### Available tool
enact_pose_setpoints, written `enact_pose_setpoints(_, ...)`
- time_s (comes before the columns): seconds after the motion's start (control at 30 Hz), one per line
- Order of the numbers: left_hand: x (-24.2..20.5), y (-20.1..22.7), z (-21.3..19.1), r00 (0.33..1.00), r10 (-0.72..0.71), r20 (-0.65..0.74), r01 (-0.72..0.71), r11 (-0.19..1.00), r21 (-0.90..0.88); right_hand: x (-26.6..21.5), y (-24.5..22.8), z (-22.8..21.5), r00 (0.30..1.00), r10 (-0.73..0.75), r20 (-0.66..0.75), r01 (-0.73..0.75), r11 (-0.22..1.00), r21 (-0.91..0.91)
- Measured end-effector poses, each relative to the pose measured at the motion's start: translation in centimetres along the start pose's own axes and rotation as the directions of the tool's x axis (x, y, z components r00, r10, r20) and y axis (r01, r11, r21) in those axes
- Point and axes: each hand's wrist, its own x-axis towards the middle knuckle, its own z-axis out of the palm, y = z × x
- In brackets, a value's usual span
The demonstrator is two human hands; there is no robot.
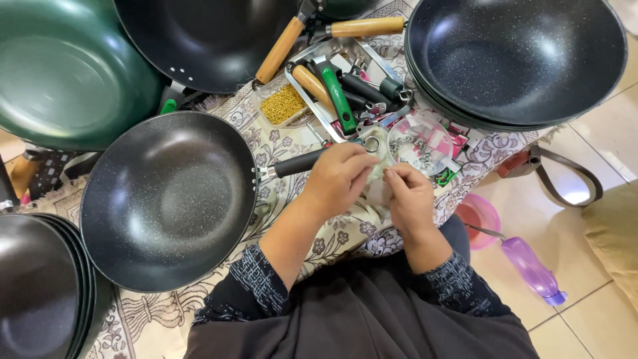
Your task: Attaching handles to woks using a screwdriver and wiping them clean.
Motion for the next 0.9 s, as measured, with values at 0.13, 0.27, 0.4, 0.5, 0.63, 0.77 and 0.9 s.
enact_pose_setpoints(0.13, 1.0, -0.8, -0.3, 1.0, 0.014, -0.023, -0.011, 0.995, 0.098, -0.4, -0.4, 3.8, 0.944, 0.275, -0.179, -0.274, 0.961, 0.033)
enact_pose_setpoints(0.27, 0.2, -2.7, 1.9, 1.0, 0.024, -0.014, -0.021, 0.972, 0.233, -0.1, 0.2, 6.0, 0.911, 0.342, -0.23, -0.315, 0.938, 0.146)
enact_pose_setpoints(0.4, -0.1, -2.7, 2.1, 1.0, 0.026, 0.015, -0.029, 0.961, 0.274, 0.9, 1.3, 6.1, 0.913, 0.301, -0.277, -0.287, 0.954, 0.092)
enact_pose_setpoints(0.5, -0.5, -3.6, 2.9, 0.999, 0.043, -0.003, -0.04, 0.96, 0.276, 1.6, 3.2, 5.9, 0.91, 0.317, -0.268, -0.289, 0.947, 0.139)
enact_pose_setpoints(0.63, -0.4, -3.8, 3.4, 0.999, 0.033, -0.019, -0.026, 0.95, 0.31, 1.6, 1.8, 6.6, 0.908, 0.353, -0.227, -0.29, 0.919, 0.267)
enact_pose_setpoints(0.77, -0.1, -3.6, 3.5, 1.0, 0.022, -0.021, -0.015, 0.952, 0.305, 2.1, 2.6, 5.5, 0.904, 0.401, -0.148, -0.311, 0.855, 0.414)
enact_pose_setpoints(0.9, -0.1, -3.6, 3.8, 0.999, 0.047, -0.011, -0.04, 0.936, 0.351, 2.1, 1.9, 5.3, 0.911, 0.403, -0.085, -0.32, 0.822, 0.47)
